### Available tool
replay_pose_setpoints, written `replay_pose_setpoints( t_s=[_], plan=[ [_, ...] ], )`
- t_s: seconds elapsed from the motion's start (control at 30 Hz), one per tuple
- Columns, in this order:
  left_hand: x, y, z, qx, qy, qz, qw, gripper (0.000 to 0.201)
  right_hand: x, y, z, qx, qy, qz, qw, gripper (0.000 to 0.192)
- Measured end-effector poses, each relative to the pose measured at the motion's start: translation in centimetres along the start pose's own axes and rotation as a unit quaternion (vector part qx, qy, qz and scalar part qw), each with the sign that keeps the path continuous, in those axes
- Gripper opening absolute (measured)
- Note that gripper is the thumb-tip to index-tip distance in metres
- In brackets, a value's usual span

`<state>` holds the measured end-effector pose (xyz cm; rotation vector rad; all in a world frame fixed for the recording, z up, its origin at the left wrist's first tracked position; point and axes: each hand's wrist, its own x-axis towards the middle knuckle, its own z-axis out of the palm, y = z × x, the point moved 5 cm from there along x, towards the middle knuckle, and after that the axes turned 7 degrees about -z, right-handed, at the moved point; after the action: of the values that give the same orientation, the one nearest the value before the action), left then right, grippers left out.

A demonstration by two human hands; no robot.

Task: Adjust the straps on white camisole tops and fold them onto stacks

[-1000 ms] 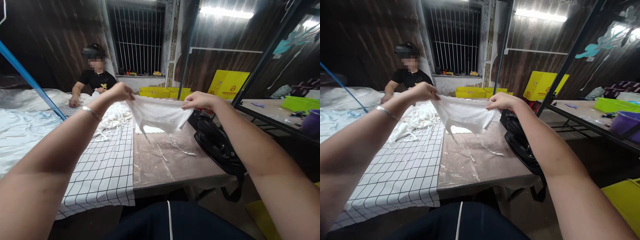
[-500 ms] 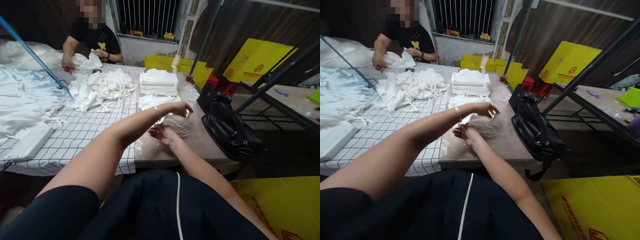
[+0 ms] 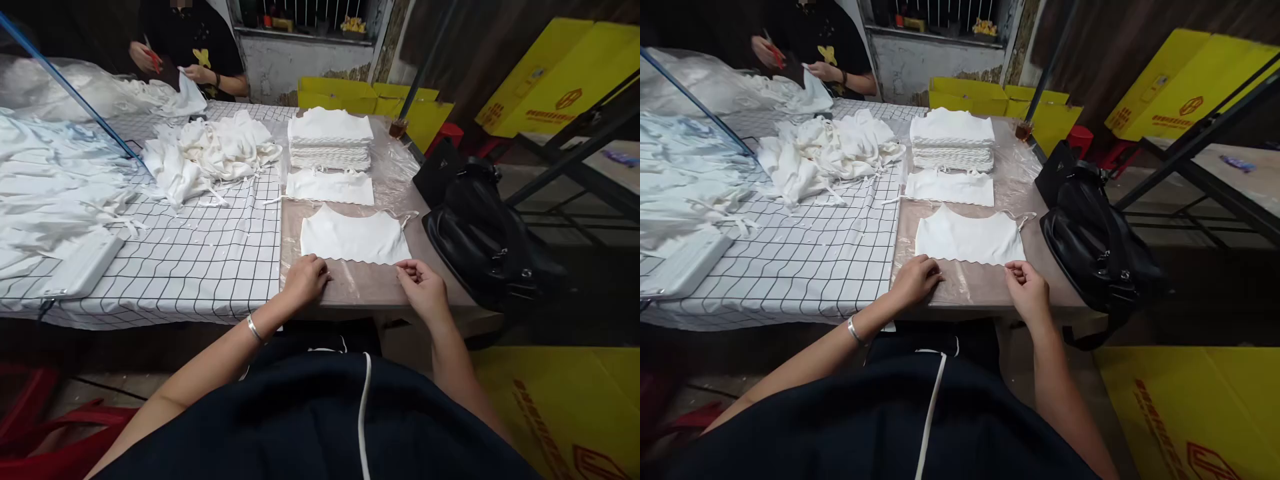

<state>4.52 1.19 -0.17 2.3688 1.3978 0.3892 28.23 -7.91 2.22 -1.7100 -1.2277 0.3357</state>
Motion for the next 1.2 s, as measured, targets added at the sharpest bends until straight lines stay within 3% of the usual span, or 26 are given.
replay_pose_setpoints(
  t_s=[0.07,0.13,0.17,0.23,0.3,0.37,0.4,0.43,0.5,0.6,0.67,0.73,0.9,1.0,1.13,1.2],
  plan=[
    [0.9,1.1,0.4,0.049,-0.028,0.010,0.998,0.015,0.1,-0.1,0.0,-0.016,-0.001,-0.018,1.000,0.032],
    [1.7,0.9,-0.4,0.086,-0.049,0.008,0.995,0.016,0.3,0.5,-0.5,-0.035,0.008,-0.019,0.999,0.033],
    [2.1,-0.2,-1.5,0.096,-0.052,-0.019,0.994,0.015,0.4,1.1,-1.0,-0.046,0.016,-0.015,0.999,0.033],
    [2.4,-4.1,-5.2,0.099,-0.027,-0.145,0.984,0.014,0.7,2.5,-2.2,-0.075,0.028,-0.003,0.997,0.032],
    [1.8,-9.2,-10.4,0.095,0.083,-0.313,0.941,0.016,1.1,4.1,-3.2,-0.110,0.036,0.019,0.993,0.030],
    [1.1,-12.7,-14.4,0.106,0.169,-0.386,0.901,0.027,2.0,5.1,-3.5,-0.142,0.038,0.037,0.988,0.026],
    [0.9,-13.7,-15.6,0.083,0.219,-0.391,0.890,0.027,2.7,5.2,-3.3,-0.152,0.037,0.035,0.987,0.025],
    [0.9,-13.9,-15.8,0.059,0.237,-0.368,0.897,0.027,3.5,5.1,-2.9,-0.157,0.035,0.024,0.987,0.023],
    [1.4,-12.6,-13.9,0.001,0.222,-0.284,0.933,0.020,5.5,4.1,-1.4,-0.163,0.028,-0.016,0.986,0.019],
    [2.1,-7.9,-7.6,-0.054,0.105,-0.106,0.987,0.009,8.1,2.2,1.3,-0.174,0.016,-0.059,0.983,0.014],
    [2.1,-4.9,-4.1,-0.050,0.048,0.003,0.998,0.010,9.0,1.4,2.6,-0.167,0.006,-0.060,0.984,0.013],
    [2.1,-3.1,-2.3,-0.009,0.020,0.074,0.997,0.015,9.3,1.2,3.1,-0.151,0.001,-0.053,0.987,0.015],
    [1.8,-1.9,-2.6,0.104,-0.012,0.191,0.976,0.020,10.2,2.4,1.8,-0.144,0.024,-0.045,0.988,0.018],
    [1.4,-1.2,-2.5,0.116,-0.007,0.220,0.969,0.020,12.0,2.7,1.0,-0.179,0.015,-0.068,0.981,0.018],
    [1.4,-0.7,-1.5,0.147,-0.014,0.212,0.966,0.018,14.7,2.6,2.1,-0.260,-0.126,-0.121,0.950,0.020],
    [2.1,-2.5,-2.8,0.152,-0.024,0.147,0.977,0.012,15.7,3.0,2.8,-0.280,-0.206,-0.118,0.930,0.022]
  ],
)
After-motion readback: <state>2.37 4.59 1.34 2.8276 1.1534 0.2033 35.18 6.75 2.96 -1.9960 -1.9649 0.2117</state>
